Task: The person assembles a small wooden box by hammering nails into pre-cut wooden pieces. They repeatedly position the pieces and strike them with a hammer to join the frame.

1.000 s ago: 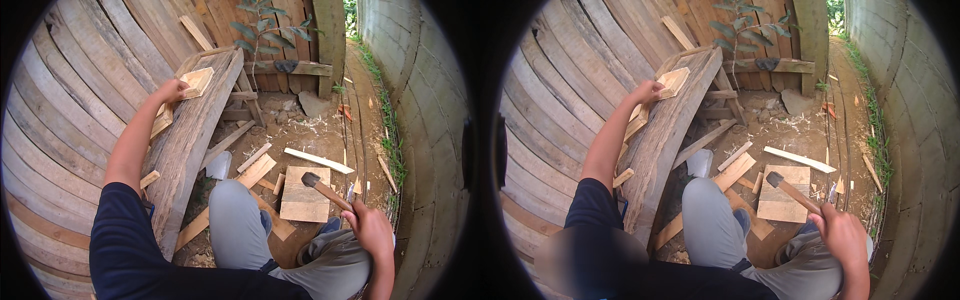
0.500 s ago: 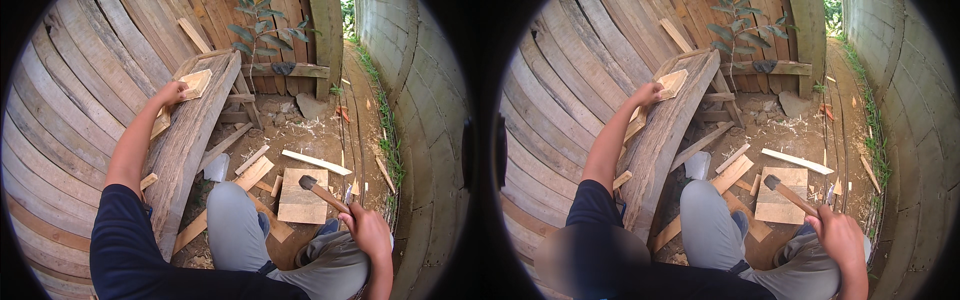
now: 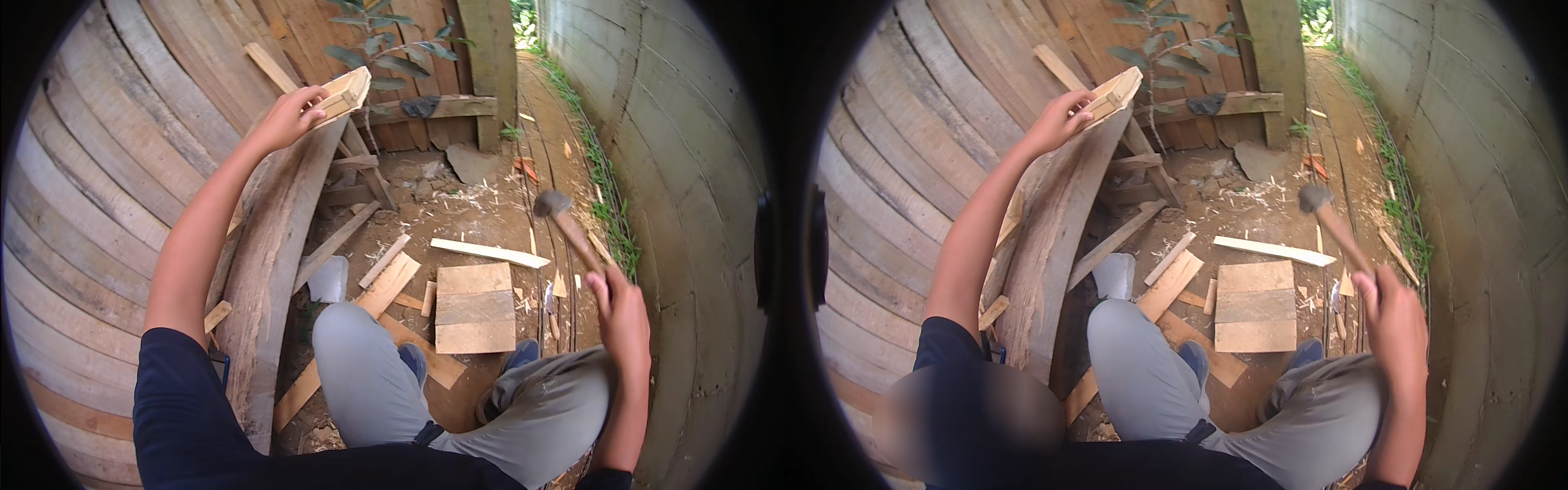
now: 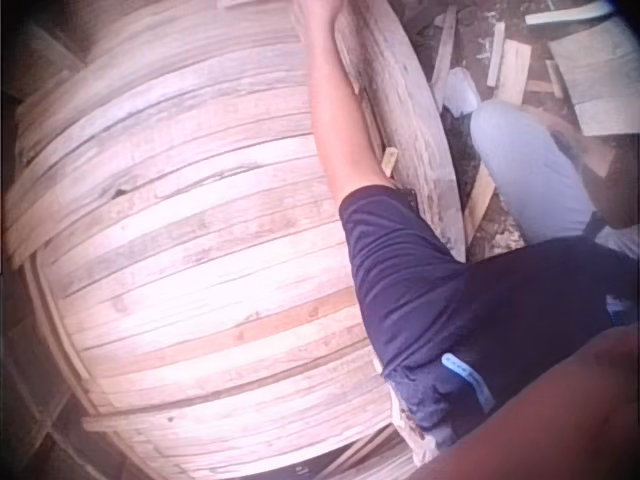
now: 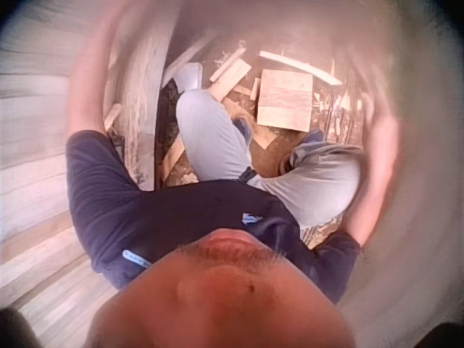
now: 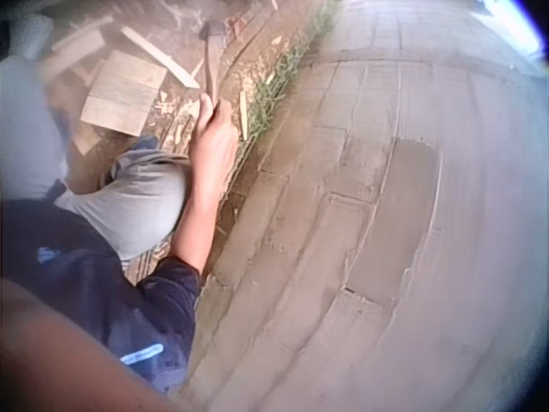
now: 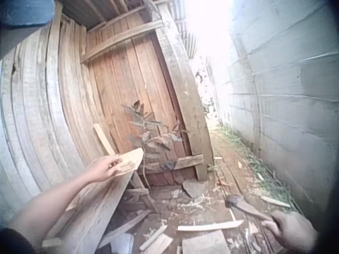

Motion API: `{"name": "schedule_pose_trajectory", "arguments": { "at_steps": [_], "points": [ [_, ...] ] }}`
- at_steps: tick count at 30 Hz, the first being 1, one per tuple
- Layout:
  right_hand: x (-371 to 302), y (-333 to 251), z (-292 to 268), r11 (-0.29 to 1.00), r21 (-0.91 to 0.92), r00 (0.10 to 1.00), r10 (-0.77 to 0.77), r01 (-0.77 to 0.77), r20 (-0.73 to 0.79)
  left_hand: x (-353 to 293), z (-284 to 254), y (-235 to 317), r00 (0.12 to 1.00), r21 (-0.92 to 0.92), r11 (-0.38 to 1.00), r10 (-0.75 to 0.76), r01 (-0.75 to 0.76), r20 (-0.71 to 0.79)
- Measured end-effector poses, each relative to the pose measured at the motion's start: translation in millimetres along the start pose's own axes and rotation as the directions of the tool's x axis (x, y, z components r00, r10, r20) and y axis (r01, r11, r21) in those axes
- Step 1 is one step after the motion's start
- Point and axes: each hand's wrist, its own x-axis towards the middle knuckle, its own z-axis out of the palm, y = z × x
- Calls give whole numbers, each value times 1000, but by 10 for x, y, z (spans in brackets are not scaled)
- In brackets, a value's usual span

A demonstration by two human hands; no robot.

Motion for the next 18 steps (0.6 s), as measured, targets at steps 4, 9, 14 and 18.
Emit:
{"name": "schedule_pose_trajectory", "arguments": {
  "at_steps": [4, 9, 14, 18],
  "points": [
    [319, 396, -13, 966, 257, 971, 68, -6, -230, 284, 776, 746, 993, -142, 988, 71, -57, 96],
    [346, 949, -80, 936, 336, 944, 202, -107, -262, -48, 2533, 1739, 973, -338, 941, 68, 11, 221],
    [267, 1322, 180, 954, 236, 959, 226, -183, -171, -702, 3496, 2021, 911, -444, 885, 63, 138, 408],
    [218, 1621, 653, 967, 157, 974, 216, -203, -74, -1320, 3966, 2280, 892, -386, 919, 104, 83, 440]
  ]
}}
